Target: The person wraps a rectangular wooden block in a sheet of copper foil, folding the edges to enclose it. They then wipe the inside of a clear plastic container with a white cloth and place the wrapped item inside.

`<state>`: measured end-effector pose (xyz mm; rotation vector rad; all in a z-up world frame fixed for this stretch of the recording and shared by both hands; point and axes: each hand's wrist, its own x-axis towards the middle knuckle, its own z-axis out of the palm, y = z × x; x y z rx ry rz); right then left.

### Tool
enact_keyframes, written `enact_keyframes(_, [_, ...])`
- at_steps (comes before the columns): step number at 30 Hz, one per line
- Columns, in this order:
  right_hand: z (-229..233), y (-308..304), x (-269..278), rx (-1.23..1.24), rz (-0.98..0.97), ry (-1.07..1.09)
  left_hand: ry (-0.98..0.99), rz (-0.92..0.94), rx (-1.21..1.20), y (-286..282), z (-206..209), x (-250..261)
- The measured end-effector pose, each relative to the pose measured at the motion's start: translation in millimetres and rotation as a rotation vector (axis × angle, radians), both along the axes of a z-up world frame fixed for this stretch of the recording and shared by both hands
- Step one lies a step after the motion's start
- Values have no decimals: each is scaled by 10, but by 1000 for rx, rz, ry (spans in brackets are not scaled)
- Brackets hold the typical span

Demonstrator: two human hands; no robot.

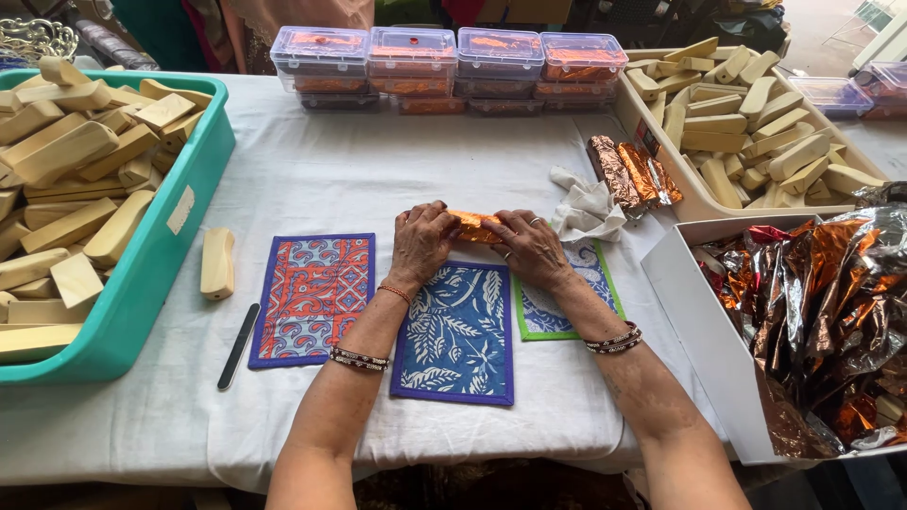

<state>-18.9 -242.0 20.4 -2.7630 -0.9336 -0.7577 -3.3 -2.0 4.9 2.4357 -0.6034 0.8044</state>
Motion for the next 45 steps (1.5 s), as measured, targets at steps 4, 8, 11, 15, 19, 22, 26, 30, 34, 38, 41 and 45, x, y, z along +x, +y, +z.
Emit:
enact_keyframes(4, [-101,-120,113,28,-103,-55,-98,-4,34,-25,-7,-5])
enact_keyframes(8, [-163,-265,232,122,-243,-167,-47,-93,118,-69,-82,14])
enact_keyframes(11, [-113,-380,315,178,-339,-225,48,-134,153,-55,-26,-41])
enact_keyframes(15, [-130,-766,551,235,-547,-254,124,-161,153,-67,-26,-35])
enact_keyframes(19, [-110,-1242,782,310,-735,-194,120,-155,161,-82,-55,-12])
enact_keyframes(22, [-229,-1631,1028,381,-877,-246,122,-137,175,-92,-66,-1])
enact_keyframes(26, [-381,-1894,1201,398,-1049,-306,134,-118,204,-96,-52,-9])
enact_keyframes(30, [-460,-1969,1222,414,-1118,-209,144,-119,200,-103,-66,2])
enact_keyframes(34, [-586,-2042,1270,395,-1075,-234,149,-115,200,-108,-50,1])
enact_keyframes(38, [-601,-2044,1275,395,-1031,-269,159,-109,206,-109,-43,-4])
enact_keyframes(41, [-493,-1902,1158,292,-1016,-393,159,-111,204,-115,-53,2])
enact_keyframes(45, [-337,-1501,871,26,-918,-423,153,-114,185,-106,-40,-9])
